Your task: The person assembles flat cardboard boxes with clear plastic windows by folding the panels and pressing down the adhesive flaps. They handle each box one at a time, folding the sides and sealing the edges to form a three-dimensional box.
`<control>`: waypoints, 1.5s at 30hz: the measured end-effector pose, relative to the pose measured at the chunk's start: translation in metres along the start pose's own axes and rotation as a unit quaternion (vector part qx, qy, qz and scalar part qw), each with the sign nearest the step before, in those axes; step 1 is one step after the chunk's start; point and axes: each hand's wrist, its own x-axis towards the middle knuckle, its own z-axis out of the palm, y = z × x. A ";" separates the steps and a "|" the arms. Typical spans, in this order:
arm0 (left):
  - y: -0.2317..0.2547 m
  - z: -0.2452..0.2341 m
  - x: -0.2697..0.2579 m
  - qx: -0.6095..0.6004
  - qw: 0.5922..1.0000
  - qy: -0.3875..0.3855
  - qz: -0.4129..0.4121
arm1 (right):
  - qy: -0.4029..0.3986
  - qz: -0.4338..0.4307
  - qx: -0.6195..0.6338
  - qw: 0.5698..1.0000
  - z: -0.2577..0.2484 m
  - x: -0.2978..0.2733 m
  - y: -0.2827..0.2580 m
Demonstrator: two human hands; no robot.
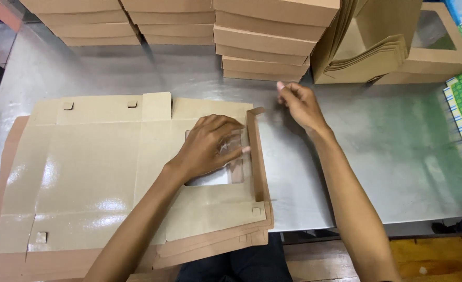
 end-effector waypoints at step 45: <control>0.112 0.118 -0.072 0.076 0.988 0.111 -0.072 | -0.075 0.034 0.005 0.997 0.011 -0.023 -0.021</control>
